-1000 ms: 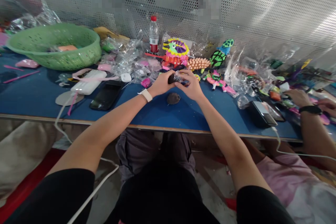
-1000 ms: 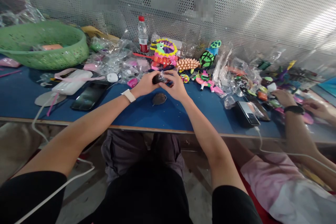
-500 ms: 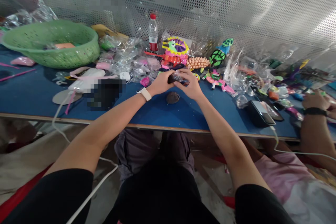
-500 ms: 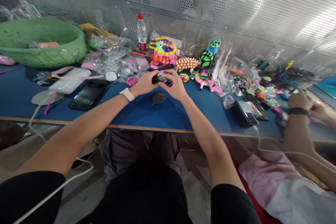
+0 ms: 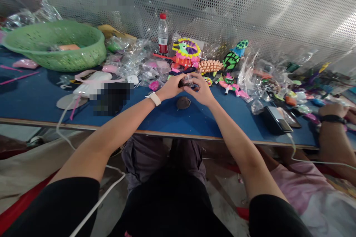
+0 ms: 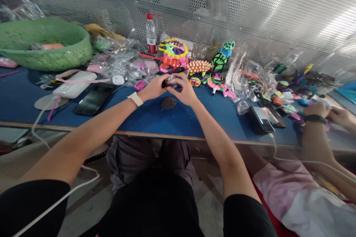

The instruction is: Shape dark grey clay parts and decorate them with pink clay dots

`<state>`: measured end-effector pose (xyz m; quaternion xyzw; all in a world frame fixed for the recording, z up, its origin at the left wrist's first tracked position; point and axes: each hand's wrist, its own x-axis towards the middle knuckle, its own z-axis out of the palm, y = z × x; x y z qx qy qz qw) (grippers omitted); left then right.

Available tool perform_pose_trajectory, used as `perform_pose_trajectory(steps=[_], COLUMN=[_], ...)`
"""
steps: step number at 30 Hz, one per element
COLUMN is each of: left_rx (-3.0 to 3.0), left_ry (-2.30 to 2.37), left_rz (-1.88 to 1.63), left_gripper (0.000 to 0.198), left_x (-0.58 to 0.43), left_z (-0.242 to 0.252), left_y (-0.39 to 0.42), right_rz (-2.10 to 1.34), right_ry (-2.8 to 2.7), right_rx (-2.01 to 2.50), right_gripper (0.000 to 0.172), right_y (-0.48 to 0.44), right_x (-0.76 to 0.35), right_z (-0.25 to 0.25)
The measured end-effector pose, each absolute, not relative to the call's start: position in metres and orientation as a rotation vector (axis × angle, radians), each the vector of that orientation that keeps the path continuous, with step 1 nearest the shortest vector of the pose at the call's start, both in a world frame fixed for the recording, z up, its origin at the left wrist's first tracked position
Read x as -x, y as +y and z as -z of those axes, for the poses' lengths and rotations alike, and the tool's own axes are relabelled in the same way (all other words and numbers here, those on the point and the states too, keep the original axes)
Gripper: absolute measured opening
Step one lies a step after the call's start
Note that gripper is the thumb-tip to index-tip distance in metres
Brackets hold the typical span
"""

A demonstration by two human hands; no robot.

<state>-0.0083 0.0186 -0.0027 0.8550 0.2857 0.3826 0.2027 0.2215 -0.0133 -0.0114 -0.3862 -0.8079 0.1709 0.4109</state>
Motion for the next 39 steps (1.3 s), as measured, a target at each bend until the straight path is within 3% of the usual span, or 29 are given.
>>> perform_pose_trajectory(steps=[13,18,22,27,39], left_rx=[-2.359,-2.203,-2.105,-2.093,-1.968], left_ry=[0.822,0.791,0.839,0.781,0.739], left_rz=[-1.074,-1.072,-1.122,-1.133,-1.190], left_gripper=[0.038,0.011,0.041,0.033,0.032], left_x=[0.008,0.014,0.015,0.011,0.001], left_z=[0.002,-0.001,-0.002,-0.001,0.002], left_y=[0.020,0.024,0.027,0.024,0.016], right_rz=[-0.438,-0.425,-0.477,-0.552,-0.613], right_ry=[-2.091,-2.076,-2.085,-2.109,-2.146], right_rx=[0.995,0.997,0.978,0.970,0.892], right_gripper=[0.049,0.050,0.043,0.033,0.058], right_y=[-0.016,-0.016,-0.016,-0.019,-0.012], right_x=[-0.223,-0.223,-0.223,-0.222,-0.224], right_z=[0.010,0.010,0.009,0.007,0.016])
